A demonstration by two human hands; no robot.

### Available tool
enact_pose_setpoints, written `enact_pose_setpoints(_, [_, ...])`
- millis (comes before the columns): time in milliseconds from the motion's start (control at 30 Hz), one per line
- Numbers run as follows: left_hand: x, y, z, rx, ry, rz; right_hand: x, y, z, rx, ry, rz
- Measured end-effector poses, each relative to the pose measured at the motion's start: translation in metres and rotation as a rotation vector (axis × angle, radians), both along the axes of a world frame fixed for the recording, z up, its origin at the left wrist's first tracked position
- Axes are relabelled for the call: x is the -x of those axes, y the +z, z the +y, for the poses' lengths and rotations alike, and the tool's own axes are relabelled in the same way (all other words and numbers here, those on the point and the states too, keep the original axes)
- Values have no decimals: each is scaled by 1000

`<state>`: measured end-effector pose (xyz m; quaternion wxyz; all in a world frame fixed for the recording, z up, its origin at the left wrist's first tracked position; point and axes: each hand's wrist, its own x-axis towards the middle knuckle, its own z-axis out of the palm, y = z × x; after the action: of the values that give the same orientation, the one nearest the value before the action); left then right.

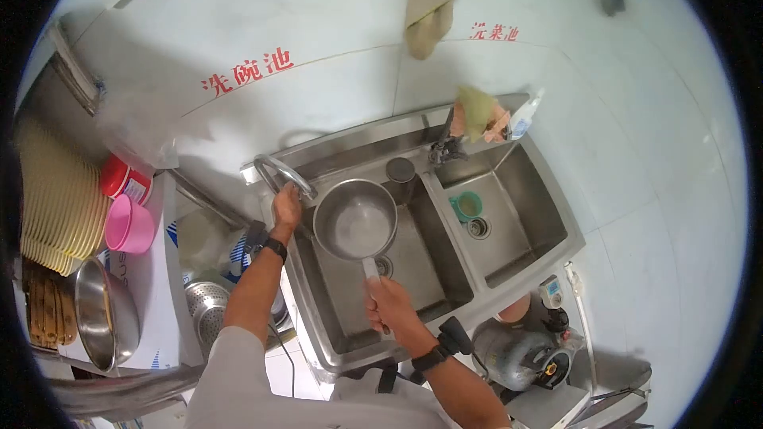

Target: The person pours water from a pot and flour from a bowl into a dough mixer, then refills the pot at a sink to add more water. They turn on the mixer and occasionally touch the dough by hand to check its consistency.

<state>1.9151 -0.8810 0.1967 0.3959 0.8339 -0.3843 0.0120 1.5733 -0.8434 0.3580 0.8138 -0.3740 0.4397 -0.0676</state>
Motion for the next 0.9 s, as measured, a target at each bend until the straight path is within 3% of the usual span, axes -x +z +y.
enact_pose_setpoints(33, [0, 3, 2, -104, -13, 54, -6, -7, -2, 8, 5, -26])
enact_pose_setpoints(167, [-3, -18, 15, -110, -73, 78, -29, -6, -5, 10, 30, -30])
enact_pose_setpoints(267, [1, -27, 25, -54, -125, 36, -37, -6, -5, -14, 32, -44])
enact_pose_setpoints(367, [4, -39, 29, 151, -218, -166, -40, -15, -4, -28, 26, -18])
enact_pose_setpoints(567, [13, -37, 42, 111, -287, -127, -37, -7, -2, -57, 84, -36])
enact_pose_setpoints(633, [17, -30, 43, -52, -234, -81, -33, -12, -7, -85, 59, -64])
enact_pose_setpoints(767, [11, -36, 43, 45, -266, 77, -36, -16, -9, -25, -10, -70])
enact_pose_setpoints(833, [7, -41, 44, 26, -293, -142, -35, -8, -6, -50, 63, -30])
enact_pose_setpoints(900, [8, -41, 42, 85, -310, -153, -30, -6, -4, -74, 135, 11])
